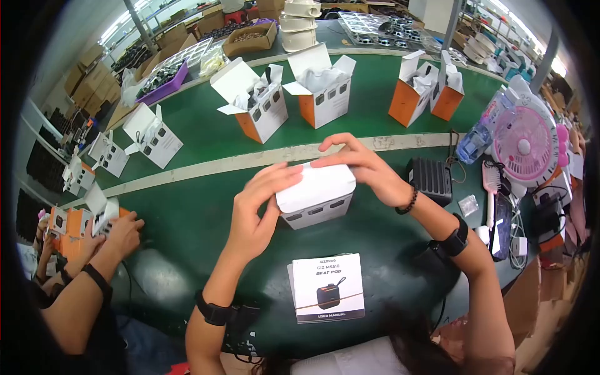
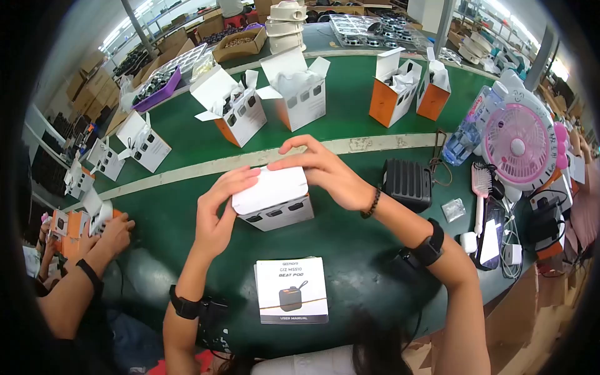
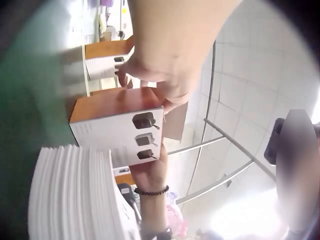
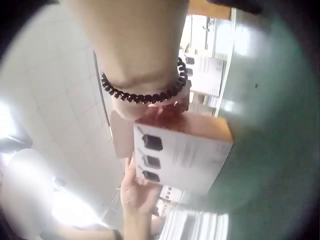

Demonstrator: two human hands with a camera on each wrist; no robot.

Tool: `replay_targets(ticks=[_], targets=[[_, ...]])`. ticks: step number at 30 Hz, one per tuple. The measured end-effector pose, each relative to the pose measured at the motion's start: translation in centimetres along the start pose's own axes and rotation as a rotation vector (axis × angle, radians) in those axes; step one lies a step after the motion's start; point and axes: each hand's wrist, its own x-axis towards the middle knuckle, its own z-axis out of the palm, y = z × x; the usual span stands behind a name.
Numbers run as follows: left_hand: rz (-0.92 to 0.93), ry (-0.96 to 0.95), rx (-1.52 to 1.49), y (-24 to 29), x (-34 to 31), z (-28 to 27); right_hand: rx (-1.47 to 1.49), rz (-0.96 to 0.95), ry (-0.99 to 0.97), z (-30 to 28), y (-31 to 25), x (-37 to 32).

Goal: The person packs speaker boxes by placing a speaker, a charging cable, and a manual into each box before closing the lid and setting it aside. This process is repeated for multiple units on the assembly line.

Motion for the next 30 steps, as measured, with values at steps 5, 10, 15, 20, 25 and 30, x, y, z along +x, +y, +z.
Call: replay_targets(ticks=[5, 10, 15, 20, 25, 30], targets=[[0.126, -0.184, 0.247, 0.6, -0.1, -2.6, -0.060, -0.152, -0.074, 1.5, -0.9, -0.1], [0.184, -0.332, 0.318, 2.3, -0.7, -5.6, -0.214, -0.126, 0.014, 4.4, -2.3, 0.6], [0.247, -0.226, 0.262, 1.0, -0.8, -6.0, -0.358, -0.139, 0.103, 6.5, -3.4, 1.8], [0.290, -0.284, 0.464, 1.2, -2.1, -7.8, -0.449, -0.130, 0.032, 7.9, -3.4, 2.5], [0.416, -0.259, 0.688, -0.9, -3.5, -8.7, -0.472, -0.151, 0.015, 9.5, -3.1, 3.0], [0.397, -0.256, 0.573, -1.0, -4.1, -10.5, -0.694, -0.142, 0.036, 11.3, -3.1, 3.8]])
